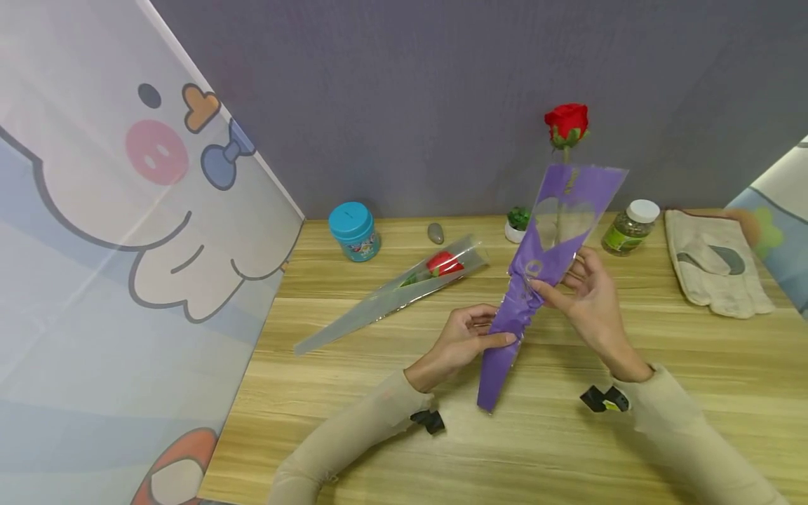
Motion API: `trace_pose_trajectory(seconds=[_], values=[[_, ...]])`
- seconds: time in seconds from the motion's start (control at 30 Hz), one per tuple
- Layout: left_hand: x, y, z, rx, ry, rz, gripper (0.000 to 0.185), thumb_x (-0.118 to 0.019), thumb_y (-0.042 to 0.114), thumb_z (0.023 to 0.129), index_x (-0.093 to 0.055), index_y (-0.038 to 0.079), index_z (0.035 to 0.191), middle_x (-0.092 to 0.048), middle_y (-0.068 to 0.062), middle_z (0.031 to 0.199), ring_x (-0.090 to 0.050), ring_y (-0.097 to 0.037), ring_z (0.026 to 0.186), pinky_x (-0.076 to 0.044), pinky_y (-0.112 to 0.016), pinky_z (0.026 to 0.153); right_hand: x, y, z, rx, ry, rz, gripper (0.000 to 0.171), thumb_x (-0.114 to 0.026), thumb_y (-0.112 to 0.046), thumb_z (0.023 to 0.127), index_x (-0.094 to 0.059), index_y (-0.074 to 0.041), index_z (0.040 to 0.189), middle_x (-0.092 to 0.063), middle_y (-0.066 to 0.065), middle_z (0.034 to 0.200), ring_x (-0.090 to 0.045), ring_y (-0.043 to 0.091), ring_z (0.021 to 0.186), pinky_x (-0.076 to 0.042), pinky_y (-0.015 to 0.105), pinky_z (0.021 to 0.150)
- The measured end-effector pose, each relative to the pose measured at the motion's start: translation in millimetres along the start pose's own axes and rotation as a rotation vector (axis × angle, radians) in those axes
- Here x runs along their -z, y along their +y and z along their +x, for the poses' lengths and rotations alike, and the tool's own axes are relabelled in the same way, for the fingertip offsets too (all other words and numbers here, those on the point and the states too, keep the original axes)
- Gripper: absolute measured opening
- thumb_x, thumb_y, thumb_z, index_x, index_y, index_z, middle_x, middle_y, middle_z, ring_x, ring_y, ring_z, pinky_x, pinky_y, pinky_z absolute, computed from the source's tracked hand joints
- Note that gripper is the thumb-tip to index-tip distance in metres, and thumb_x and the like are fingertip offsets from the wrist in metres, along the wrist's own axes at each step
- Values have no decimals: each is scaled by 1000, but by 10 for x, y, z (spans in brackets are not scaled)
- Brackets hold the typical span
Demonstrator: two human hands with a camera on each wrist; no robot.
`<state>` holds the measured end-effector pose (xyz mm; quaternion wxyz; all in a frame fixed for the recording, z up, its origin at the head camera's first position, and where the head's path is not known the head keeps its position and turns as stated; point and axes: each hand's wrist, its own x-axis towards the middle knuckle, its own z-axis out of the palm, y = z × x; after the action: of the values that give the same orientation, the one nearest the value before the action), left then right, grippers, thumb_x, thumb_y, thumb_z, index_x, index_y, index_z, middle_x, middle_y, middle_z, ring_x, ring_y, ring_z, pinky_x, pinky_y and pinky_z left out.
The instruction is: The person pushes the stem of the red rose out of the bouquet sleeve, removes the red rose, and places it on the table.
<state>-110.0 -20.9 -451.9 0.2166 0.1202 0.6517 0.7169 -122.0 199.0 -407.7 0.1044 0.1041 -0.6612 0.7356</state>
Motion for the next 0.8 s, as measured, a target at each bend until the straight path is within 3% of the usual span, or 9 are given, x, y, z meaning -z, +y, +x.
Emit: trace_pose_trajectory(seconds=[0.17, 0.57, 0.8], values=[[-8, 2, 12, -6, -8, -4, 36, -77, 0, 91, -70, -1, 126, -75, -17, 121, -73, -8, 99, -61, -27, 89, -34, 12, -22, 18, 10, -23, 72, -74, 20, 83, -49, -3, 146, -73, -6, 116, -73, 5, 98, -62, 19, 73], [7, -2, -1, -72, -58, 46, 33, -75, 0, 93, -69, -5, 124, -72, -27, 123, -73, -4, 94, -62, -25, 85, 7, 0, 16, 11, -12, 69, 71, -71, 23, 84, -49, -7, 145, -74, -3, 119, -74, 8, 97, -63, 26, 69], [47, -14, -29, -17, -76, 79, 34, -76, 1, 92, -69, -4, 125, -73, -28, 121, -73, -3, 92, -61, -22, 82, 89, -68, 94, 64, 25, 139, 65, -67, 29, 82, -53, -4, 137, -77, 0, 117, -76, 10, 95, -63, 25, 71]])
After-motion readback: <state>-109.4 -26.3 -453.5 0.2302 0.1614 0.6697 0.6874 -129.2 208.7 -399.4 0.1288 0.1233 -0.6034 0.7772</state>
